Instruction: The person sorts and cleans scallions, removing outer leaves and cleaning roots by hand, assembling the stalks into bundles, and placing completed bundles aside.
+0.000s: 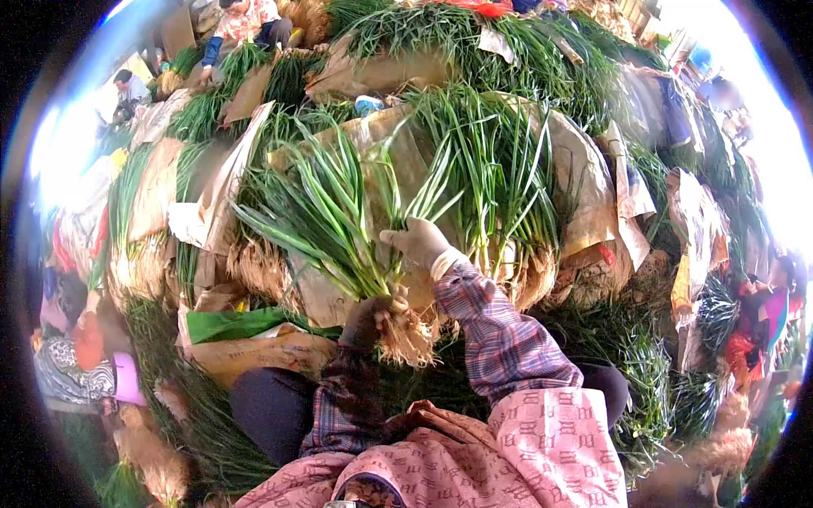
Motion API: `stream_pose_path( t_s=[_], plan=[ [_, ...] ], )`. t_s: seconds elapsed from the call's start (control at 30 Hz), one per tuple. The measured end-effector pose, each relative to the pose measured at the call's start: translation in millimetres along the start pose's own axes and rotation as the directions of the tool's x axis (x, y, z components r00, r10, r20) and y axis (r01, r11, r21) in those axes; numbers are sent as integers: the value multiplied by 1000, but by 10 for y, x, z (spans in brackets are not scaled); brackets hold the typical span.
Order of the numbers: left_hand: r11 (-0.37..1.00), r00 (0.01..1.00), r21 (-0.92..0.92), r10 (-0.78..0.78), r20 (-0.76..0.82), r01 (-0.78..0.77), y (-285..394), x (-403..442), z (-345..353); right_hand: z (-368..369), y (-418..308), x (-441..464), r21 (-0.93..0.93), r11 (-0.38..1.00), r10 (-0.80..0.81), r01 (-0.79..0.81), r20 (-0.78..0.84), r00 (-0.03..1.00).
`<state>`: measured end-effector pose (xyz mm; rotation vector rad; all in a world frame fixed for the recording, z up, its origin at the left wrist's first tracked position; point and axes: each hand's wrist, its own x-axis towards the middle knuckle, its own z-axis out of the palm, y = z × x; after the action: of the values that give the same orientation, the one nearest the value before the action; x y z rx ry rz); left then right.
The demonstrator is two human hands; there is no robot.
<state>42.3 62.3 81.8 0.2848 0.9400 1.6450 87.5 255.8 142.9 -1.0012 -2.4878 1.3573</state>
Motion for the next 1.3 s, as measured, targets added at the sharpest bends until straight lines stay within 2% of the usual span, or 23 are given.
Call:
stream_pose_path(
  t_s=[0.07,0.1,0.2,0.23,0.33,0.43,0.53,0.57,0.67,0.73,0.77,0.8,0.83,0.87,0.93,1.0,1.03,1.07,1.13,1.17,1.2,1.27,1.3],
  plan=[
    [994,999,103,-34,-24,37,-57,-16,-62,-35,-356,-179,-219,970,80,-106,-124,989],
    [985,998,166,-46,-32,51,-97,17,-121,12,-364,-193,-198,980,-42,4,-189,981],
    [977,997,208,-37,-70,50,-193,76,-234,66,-401,-264,-393,912,-245,121,-283,928],
    [981,999,193,3,-50,6,-199,89,-242,96,-378,-266,-409,900,-302,149,-338,891],
    [988,998,147,55,-32,-49,3,-18,0,165,-331,-313,-324,944,-226,64,-489,842],
    [988,994,154,45,-95,-30,23,-42,83,194,-398,-450,-340,940,-173,-19,-524,834],
    [964,986,253,116,-116,-83,85,-96,188,230,-346,-462,-438,894,-331,95,-502,799],
    [948,982,297,155,-107,-118,116,-115,227,259,-302,-433,-422,889,-393,176,-511,764],
    [899,983,435,128,-132,-58,74,-89,161,403,-201,-324,-19,970,-223,241,-459,860],
    [909,966,390,218,-142,-148,1,-59,202,353,-325,-355,-303,951,-184,57,-410,893],
    [910,954,369,260,-149,-190,-30,-55,208,361,-258,-267,-411,911,-217,36,-403,889],
    [858,952,467,291,-95,-216,-34,-76,185,374,-126,-134,-511,859,-245,12,-391,887],
    [794,947,556,318,-37,-245,-25,-92,156,276,4,46,-453,889,-106,-58,-328,939],
    [722,939,634,343,21,-277,-16,-101,143,261,693,510,-494,858,-259,-143,-656,709],
    [875,964,455,242,-110,-168,45,-262,149,-675,394,499,-366,886,-52,-286,-689,723],
    [985,977,139,130,-167,-107,153,-316,200,-1124,106,251,-14,989,93,-144,-702,706],
    [989,997,-137,57,56,-49,57,-185,-64,-1142,99,88,-92,990,-138,104,-729,670],
    [982,991,-175,92,96,-74,77,-147,-161,-1061,169,-187,-174,926,-348,335,-737,580],
    [960,971,-257,161,175,-113,141,-58,-235,-752,546,-675,-40,977,-188,211,-637,748],
    [883,946,-469,175,275,-27,199,-58,-182,-457,669,-1019,-132,973,-232,191,-609,759],
    [895,945,-439,211,249,-84,265,-120,-132,-146,844,-1377,4,987,148,-163,-440,885],
    [927,883,-361,249,399,-99,265,-20,-244,61,979,-1532,52,994,106,-98,-171,980],
    [904,893,-418,258,369,-89,257,-38,-191,122,1061,-1589,81,994,74,-72,-29,997]
  ],
)
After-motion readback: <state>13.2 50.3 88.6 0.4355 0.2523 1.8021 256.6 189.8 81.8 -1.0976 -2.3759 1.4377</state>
